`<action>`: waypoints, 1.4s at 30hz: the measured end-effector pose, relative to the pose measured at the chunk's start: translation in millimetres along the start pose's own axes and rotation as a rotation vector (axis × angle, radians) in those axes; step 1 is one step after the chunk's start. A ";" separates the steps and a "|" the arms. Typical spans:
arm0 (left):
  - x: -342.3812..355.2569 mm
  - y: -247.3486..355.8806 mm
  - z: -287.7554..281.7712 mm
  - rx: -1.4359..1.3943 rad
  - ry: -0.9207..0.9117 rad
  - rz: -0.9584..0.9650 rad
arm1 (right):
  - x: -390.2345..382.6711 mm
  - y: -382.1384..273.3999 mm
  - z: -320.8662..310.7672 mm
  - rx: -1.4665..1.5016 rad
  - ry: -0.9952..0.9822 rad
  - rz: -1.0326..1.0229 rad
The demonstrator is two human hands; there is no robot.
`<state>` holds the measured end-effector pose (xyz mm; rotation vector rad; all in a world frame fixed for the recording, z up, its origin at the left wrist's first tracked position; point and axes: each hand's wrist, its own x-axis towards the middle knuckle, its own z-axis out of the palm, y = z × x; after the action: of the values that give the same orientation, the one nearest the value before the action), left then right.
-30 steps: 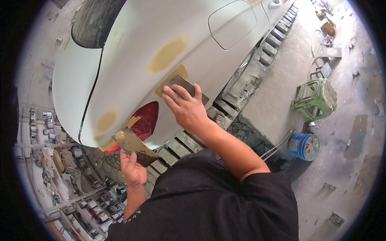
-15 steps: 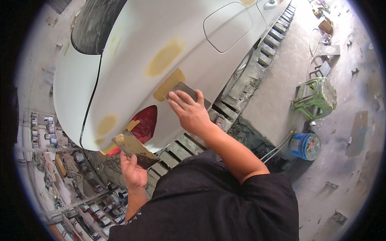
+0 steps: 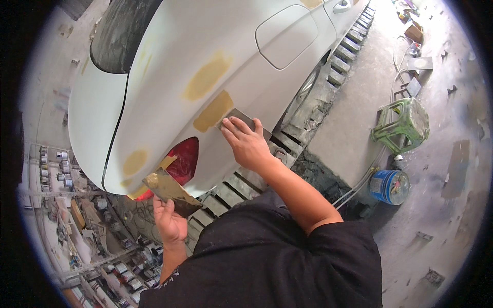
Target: The person applies a beige body filler to multiple spots on a white car using a metal putty knife. They spread the filler over the front fender, side door, and rear quarter panel areas, smoothing each patch.
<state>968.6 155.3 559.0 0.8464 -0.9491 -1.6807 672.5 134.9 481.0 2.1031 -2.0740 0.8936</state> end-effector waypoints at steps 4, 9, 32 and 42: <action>0.8 -0.5 3.2 -0.002 -0.029 -0.011 | 24.7 8.6 -16.5 -0.001 0.116 -0.033; -2.2 -2.3 0.2 -0.016 -0.019 -0.012 | 33.8 23.2 -12.1 0.002 -0.013 -0.027; -4.8 -1.9 3.4 -0.120 0.054 -0.041 | -17.2 -43.5 23.5 0.138 -0.096 0.200; 5.8 5.6 32.2 -0.208 0.052 -0.130 | -56.6 -77.7 -71.1 1.186 -0.203 -0.091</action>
<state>941.3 155.0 577.9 0.8210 -0.6823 -1.8239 723.4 223.5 542.9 2.7628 -1.5946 2.3861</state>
